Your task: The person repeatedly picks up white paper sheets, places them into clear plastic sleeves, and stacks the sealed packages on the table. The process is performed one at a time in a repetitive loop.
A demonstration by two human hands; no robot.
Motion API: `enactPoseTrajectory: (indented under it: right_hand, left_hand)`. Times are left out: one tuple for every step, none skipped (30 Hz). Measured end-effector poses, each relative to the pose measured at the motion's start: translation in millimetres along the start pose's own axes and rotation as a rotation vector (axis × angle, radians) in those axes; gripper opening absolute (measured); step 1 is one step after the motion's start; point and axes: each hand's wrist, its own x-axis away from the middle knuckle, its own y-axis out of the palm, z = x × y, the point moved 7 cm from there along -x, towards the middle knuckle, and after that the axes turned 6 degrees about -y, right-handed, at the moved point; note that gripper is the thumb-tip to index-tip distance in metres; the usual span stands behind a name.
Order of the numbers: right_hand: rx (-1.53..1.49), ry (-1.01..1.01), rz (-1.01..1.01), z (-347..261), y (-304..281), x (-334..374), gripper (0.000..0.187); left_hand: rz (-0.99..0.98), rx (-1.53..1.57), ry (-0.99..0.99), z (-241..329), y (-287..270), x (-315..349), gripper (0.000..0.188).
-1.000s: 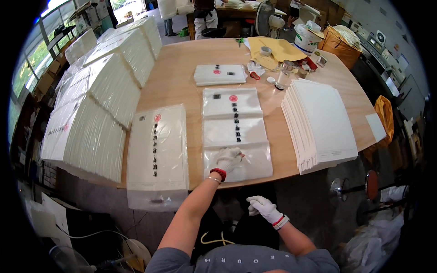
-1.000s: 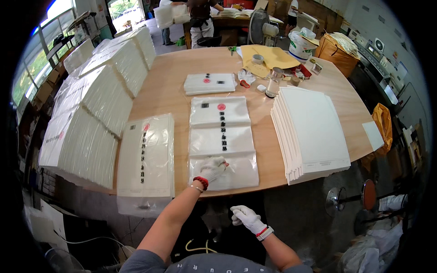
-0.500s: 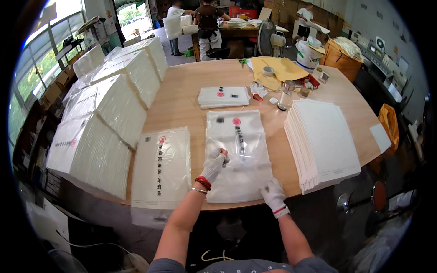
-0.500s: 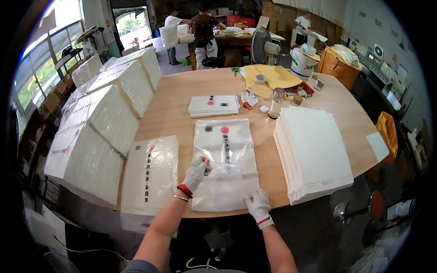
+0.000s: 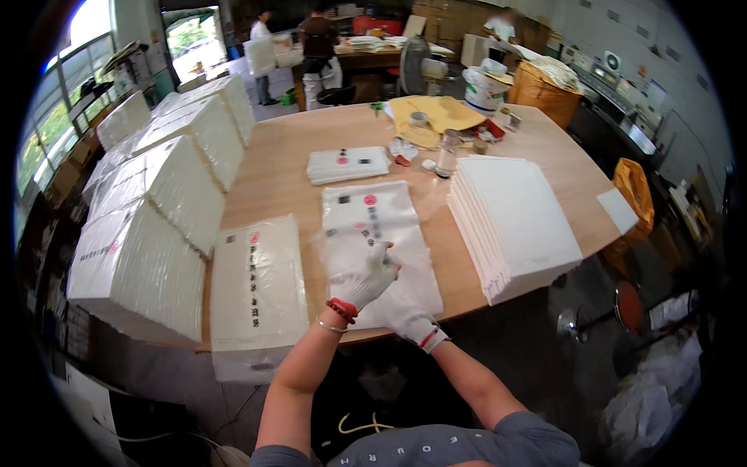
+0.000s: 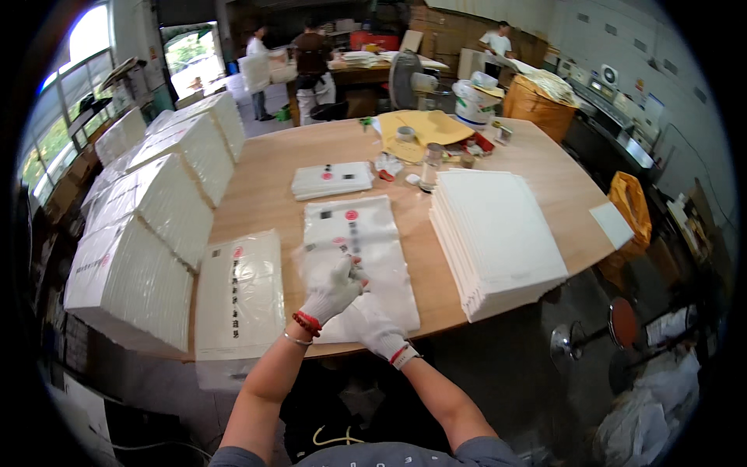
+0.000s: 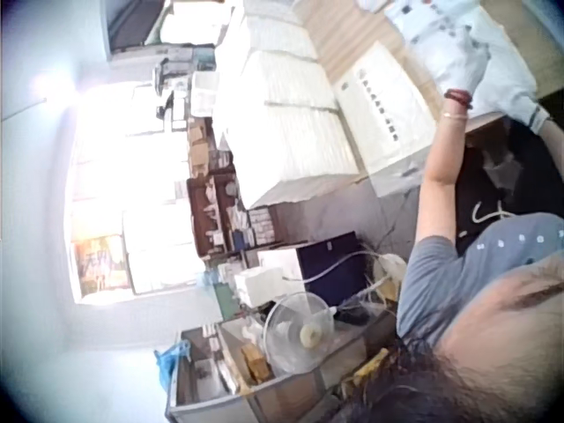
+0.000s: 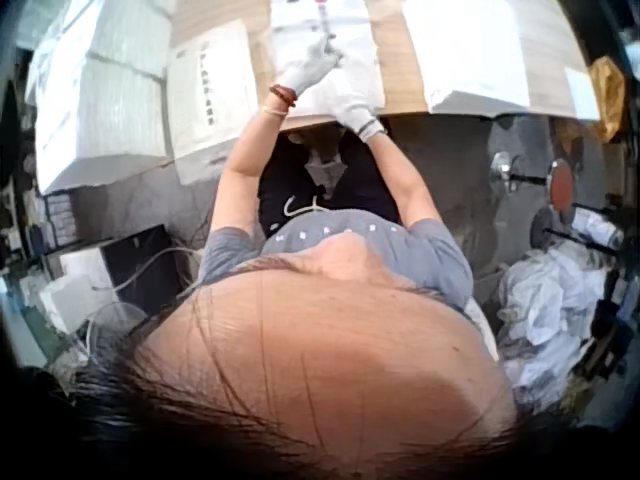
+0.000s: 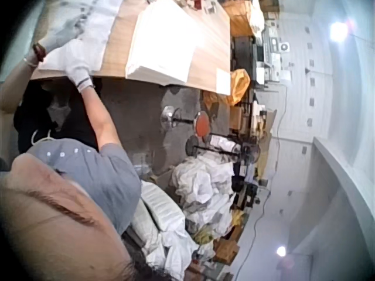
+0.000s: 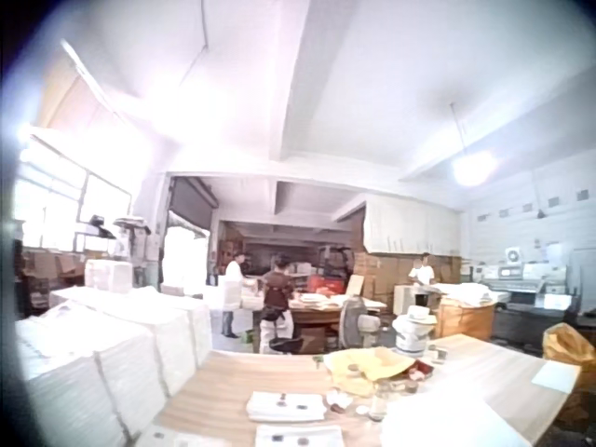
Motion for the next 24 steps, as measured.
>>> enactPoseTrajectory:
  right_hand:
    - [-0.122,-0.027,0.052,-13.0,-20.5,2.5,0.032]
    - [-0.367,0.085,0.021,-37.5,-60.4,6.0,0.029]
    - [-0.607,0.201,-0.006,-54.4,-95.3,13.3,0.026]
    - [-0.508,0.169,-0.007,-60.6,-126.0,16.9,0.023]
    - [-0.407,0.144,-0.006,-59.4,-155.8,23.1,0.021]
    - [-0.120,0.067,0.161,-55.5,-197.5,31.4,0.027]
    - [0.174,-0.013,0.321,-54.9,-234.5,40.2,0.033]
    - [0.501,0.023,0.330,-49.7,-257.2,40.2,0.040]
    - [0.832,0.057,0.331,-46.3,-276.7,42.3,0.048]
    - [0.738,0.111,0.304,-26.0,-285.3,49.9,0.051]
    - [0.642,0.163,0.278,3.4,-287.7,57.9,0.055]
    - [0.538,0.206,0.250,23.8,-289.6,59.7,0.059]
    - [0.472,0.259,0.254,31.4,-295.4,58.3,0.059]
    - [0.406,0.312,0.256,38.1,-300.3,56.0,0.059]
    - [0.330,0.364,0.255,44.2,-301.7,54.7,0.060]
    - [0.288,0.220,0.352,44.9,-307.4,54.3,0.041]
    - [0.423,0.187,0.328,46.7,-313.6,58.0,0.034]
    - [0.550,0.157,0.304,45.7,-317.0,59.2,0.026]
    - [0.677,0.118,0.278,37.5,-317.9,53.0,0.021]
    - [0.679,0.114,0.290,23.1,-318.5,57.4,0.017]
    - [0.668,0.091,0.307,-10.3,-317.3,53.0,0.017]
    - [0.735,0.063,0.159,-42.6,-301.3,43.0,0.017]
    - [0.820,0.049,-0.002,-70.9,-284.4,44.1,0.017]
    - [0.654,-0.175,-0.048,-104.2,-267.2,49.2,0.019]
  left_hand:
    - [0.025,-0.078,0.040,-5.6,6.0,2.2,0.047]
    - [0.112,-0.253,0.103,16.4,-6.5,19.1,0.054]
    - [0.201,-0.327,0.199,24.4,-8.2,28.3,0.054]
    - [0.298,-0.418,0.273,26.4,-14.4,43.7,0.055]
    - [0.389,-0.506,0.350,31.5,-19.5,57.8,0.056]
    - [0.398,-0.489,0.354,38.4,-19.6,62.7,0.058]
    - [0.413,-0.470,0.386,48.1,-19.8,68.6,0.058]
    - [0.436,-0.456,0.412,57.4,-22.1,76.2,0.057]
    - [0.464,-0.437,0.441,64.1,-22.5,81.2,0.057]
    - [0.473,-0.419,0.445,67.0,-22.6,85.4,0.054]
    - [0.449,-0.379,0.446,72.7,-21.8,90.0,0.052]
    - [0.430,-0.346,0.441,80.1,-22.0,96.5,0.050]
    - [0.412,-0.318,0.431,86.8,-20.5,103.8,0.048]
    - [0.381,-0.192,0.382,89.2,-14.8,109.9,0.038]
    - [0.301,-0.092,0.388,87.1,-4.0,111.9,0.035]
    - [0.208,0.020,0.402,82.8,10.8,109.4,0.032]
    - [0.113,0.132,0.417,84.4,24.2,108.6,0.028]
    - [-0.024,0.176,0.299,83.8,41.3,106.4,0.026]
    - [-0.152,0.219,0.180,87.9,54.7,104.5,0.024]
    - [-0.279,0.282,0.069,98.1,64.9,104.7,0.020]
    - [-0.297,0.172,0.145,110.8,66.3,104.4,0.030]
    - [-0.387,0.647,-0.014,89.7,89.1,102.2,0.037]
    - [-0.483,1.145,-0.160,65.6,118.0,97.6,0.043]
    - [-0.653,1.379,-0.365,60.2,135.1,96.3,0.046]
